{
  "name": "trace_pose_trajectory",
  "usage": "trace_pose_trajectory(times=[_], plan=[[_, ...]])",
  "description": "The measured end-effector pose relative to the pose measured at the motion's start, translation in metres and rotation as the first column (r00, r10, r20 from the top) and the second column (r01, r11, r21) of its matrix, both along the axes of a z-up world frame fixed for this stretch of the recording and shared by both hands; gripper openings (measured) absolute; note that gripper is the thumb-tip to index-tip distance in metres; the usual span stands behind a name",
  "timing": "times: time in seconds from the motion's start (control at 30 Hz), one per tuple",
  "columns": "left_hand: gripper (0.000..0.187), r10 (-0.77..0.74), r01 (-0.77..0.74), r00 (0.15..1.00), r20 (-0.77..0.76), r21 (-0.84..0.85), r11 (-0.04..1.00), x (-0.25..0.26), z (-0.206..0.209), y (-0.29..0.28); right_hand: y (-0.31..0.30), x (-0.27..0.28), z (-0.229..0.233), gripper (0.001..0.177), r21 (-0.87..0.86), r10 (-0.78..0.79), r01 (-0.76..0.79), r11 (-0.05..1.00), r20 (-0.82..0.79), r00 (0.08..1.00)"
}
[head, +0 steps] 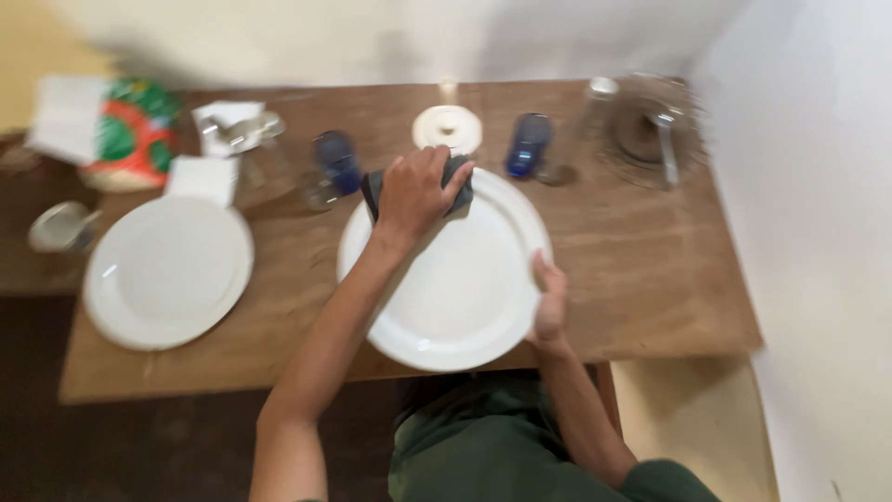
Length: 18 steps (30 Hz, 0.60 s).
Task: The person clears spoons from a plate and wipes it with a cloth before picking up a second plate and wiping both sides of it.
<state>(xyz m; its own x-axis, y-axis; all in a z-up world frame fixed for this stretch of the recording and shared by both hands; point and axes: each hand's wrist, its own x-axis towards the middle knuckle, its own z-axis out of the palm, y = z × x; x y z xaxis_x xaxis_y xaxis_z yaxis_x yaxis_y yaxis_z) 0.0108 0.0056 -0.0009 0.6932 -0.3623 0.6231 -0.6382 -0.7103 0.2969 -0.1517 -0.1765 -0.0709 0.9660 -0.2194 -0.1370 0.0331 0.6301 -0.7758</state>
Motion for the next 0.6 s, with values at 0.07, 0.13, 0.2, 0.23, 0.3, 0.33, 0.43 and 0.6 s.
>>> trace_pose_trajectory(times=[0.07, 0.13, 0.2, 0.23, 0.3, 0.33, 0.43, 0.6], plan=[[0.042, 0.115, -0.123, 0.985, -0.126, -0.060, 0.991, -0.010, -0.001, 0.023, 0.000, 0.003, 0.003, 0.051, 0.059, -0.055, 0.054, 0.997, 0.007, 0.998], [0.043, 0.231, -0.256, 0.951, -0.206, -0.103, 0.961, -0.023, -0.008, 0.041, 0.000, 0.004, 0.009, 0.055, -0.007, -0.028, 0.028, 1.000, 0.023, 0.999], [0.046, 0.347, -0.385, 0.906, -0.242, -0.134, 0.913, -0.036, -0.020, 0.053, 0.001, 0.006, 0.015, 0.057, -0.029, -0.014, 0.015, 0.999, 0.038, 0.999], [0.048, 0.371, -0.429, 0.878, -0.303, -0.152, 0.891, -0.044, -0.027, 0.059, 0.003, 0.006, 0.019, 0.058, -0.019, -0.013, 0.013, 1.000, 0.043, 0.999], [0.054, 0.392, -0.502, 0.818, -0.421, -0.192, 0.843, -0.062, -0.041, 0.067, 0.009, 0.006, 0.023, 0.060, -0.030, -0.016, 0.017, 0.999, 0.047, 0.999], [0.050, 0.371, -0.504, 0.818, -0.439, -0.237, 0.831, -0.072, -0.048, 0.068, 0.009, 0.005, 0.026, 0.061, -0.049, -0.020, 0.023, 0.999, 0.047, 0.999], [0.043, 0.333, -0.515, 0.809, -0.485, -0.310, 0.799, -0.091, -0.060, 0.070, 0.010, 0.006, 0.027, 0.062, -0.052, -0.010, 0.013, 0.999, 0.067, 0.998], [0.043, 0.340, -0.510, 0.782, -0.522, -0.224, 0.830, -0.082, -0.054, 0.071, 0.005, 0.004, 0.015, 0.062, -0.049, -0.014, 0.018, 0.999, 0.089, 0.996]])
